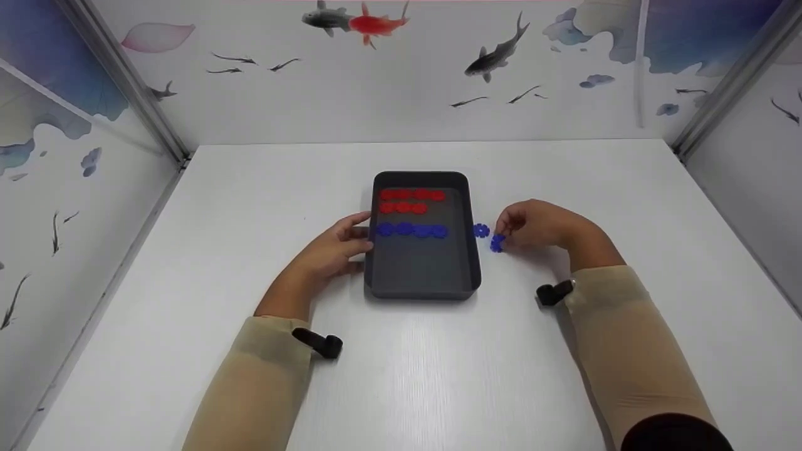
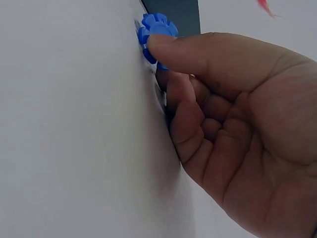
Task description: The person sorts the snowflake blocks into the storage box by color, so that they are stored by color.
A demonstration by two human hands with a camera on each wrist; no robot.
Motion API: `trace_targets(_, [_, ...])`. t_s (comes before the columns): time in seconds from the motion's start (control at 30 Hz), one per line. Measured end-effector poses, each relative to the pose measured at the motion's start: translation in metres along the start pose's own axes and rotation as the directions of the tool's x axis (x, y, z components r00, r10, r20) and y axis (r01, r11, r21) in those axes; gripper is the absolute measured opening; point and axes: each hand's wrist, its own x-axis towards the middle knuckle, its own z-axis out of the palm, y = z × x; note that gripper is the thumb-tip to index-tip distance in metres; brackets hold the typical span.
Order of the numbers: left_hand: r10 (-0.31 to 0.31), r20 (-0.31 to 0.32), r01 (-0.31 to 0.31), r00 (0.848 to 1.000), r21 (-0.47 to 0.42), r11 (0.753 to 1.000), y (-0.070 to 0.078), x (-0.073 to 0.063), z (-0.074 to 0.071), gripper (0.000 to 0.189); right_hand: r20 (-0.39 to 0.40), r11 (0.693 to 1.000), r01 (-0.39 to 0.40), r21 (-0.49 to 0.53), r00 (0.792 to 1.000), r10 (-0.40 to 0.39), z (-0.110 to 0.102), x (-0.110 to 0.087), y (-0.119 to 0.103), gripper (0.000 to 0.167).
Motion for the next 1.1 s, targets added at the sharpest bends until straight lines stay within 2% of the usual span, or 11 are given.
trace_targets(0.17, [0.009,0.008,-0.009,1.000,-0.005,1.000,0.000,0.001,0.000,0.071,0.003,0.990,0.005,0.141,1.000,-0.005,-0.005,0.000,0.006,0.020])
trace_targets(0.4, [0.014,0.014,-0.013,1.000,-0.001,1.000,-0.001,0.002,-0.001,0.072,-0.095,0.961,-0.025,0.274,0.994,0.053,-0.006,0.001,0.001,0.024])
trace_targets(0.5, [0.010,0.016,-0.010,1.000,0.003,1.000,-0.001,0.002,-0.002,0.072,-0.127,0.942,-0.010,0.334,0.990,0.055,-0.005,0.001,-0.007,0.023])
trace_targets(0.6, [0.009,0.015,-0.009,1.000,0.004,1.000,-0.002,0.002,-0.001,0.071,-0.166,0.933,0.043,0.358,0.986,0.018,-0.004,-0.002,-0.021,0.021])
trace_targets(0.77, [0.022,0.019,-0.022,1.000,0.009,1.000,-0.002,0.003,-0.002,0.072,-0.214,0.916,0.135,0.378,0.975,-0.055,0.000,-0.009,-0.057,0.019])
trace_targets(0.87, [0.019,0.017,-0.019,1.000,0.012,1.000,-0.003,0.003,-0.002,0.072,-0.242,0.908,0.201,0.368,0.963,-0.115,0.004,-0.012,-0.076,0.018])
trace_targets(1.0, [0.002,0.004,-0.002,1.000,0.017,1.000,-0.003,0.002,-0.002,0.071,-0.266,0.911,0.267,0.316,0.946,-0.185,0.012,-0.009,-0.098,0.017])
trace_targets(1.1, [-0.001,-0.001,0.001,1.000,0.020,1.000,-0.002,0.001,-0.002,0.071,-0.258,0.911,0.285,0.300,0.943,-0.210,0.015,-0.001,-0.116,0.017])
